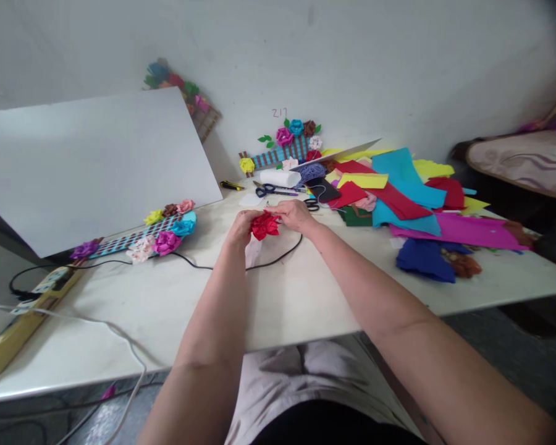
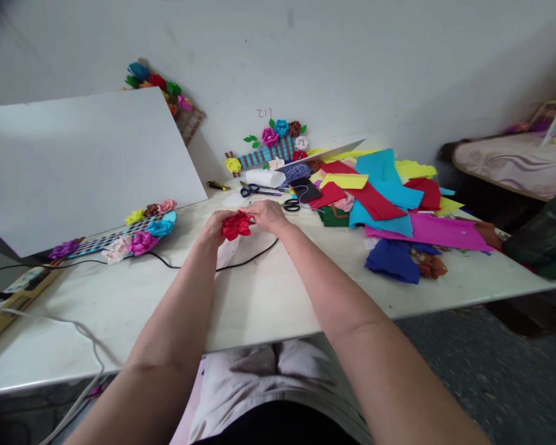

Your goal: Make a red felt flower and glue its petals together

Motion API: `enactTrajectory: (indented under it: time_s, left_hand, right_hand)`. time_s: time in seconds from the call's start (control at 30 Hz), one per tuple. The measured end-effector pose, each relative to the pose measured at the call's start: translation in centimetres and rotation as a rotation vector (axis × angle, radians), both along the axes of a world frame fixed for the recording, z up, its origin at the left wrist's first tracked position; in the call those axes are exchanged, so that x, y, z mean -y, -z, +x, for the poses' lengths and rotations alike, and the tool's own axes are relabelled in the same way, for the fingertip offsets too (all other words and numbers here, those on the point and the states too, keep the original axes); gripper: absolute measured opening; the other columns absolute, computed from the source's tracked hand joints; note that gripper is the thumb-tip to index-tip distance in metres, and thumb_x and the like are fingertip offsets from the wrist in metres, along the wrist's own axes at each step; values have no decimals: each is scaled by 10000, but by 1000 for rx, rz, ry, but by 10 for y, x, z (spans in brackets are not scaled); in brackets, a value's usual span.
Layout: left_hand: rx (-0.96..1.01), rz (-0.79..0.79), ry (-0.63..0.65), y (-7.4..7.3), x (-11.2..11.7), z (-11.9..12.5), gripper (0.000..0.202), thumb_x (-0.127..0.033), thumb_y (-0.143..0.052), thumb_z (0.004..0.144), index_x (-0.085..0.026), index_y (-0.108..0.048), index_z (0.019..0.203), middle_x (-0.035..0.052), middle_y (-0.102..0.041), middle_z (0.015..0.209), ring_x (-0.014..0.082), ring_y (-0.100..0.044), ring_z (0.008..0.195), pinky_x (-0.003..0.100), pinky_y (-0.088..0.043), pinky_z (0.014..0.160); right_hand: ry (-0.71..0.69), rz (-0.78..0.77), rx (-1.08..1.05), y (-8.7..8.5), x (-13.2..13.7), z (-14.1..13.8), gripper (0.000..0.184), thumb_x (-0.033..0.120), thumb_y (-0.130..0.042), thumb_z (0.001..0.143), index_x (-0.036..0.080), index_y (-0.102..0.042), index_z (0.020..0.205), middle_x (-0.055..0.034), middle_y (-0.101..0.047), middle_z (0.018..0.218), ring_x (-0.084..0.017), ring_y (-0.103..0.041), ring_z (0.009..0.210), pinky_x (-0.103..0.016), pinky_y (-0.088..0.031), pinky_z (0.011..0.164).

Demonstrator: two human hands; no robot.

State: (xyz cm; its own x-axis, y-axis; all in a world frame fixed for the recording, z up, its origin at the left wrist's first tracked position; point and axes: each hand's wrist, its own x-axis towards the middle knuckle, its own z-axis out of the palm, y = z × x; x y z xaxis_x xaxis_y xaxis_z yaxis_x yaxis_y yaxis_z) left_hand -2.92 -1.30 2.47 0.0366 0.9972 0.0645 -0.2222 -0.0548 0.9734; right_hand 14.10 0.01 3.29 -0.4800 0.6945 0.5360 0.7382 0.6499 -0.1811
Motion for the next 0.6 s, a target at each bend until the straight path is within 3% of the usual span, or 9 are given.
enactTrajectory:
  time_s: [0.27, 0.6]
  left_hand:
    - [45, -21, 12, -5, 2, 4, 172, -284, -657, 627, -131, -635, 703, 27, -641, 665, 150, -625, 634, 265, -502, 666]
    - [16, 35, -17, -4, 2, 4, 195, -285, -742, 630, -118, -650, 671, 28, -652, 643, 133, -624, 610, 238, -473, 630]
  right_hand:
    - [12, 9, -30, 0, 1, 0, 399, 100, -484, 836, 279, -737, 1088, -42, -742, 954, -177, -645, 893, -247, -418, 701]
    - [-39, 83, -17, 4, -2, 2, 422, 86, -482, 824, 280, -733, 1101, -49, -724, 892, -161, -613, 846, -230, -397, 673]
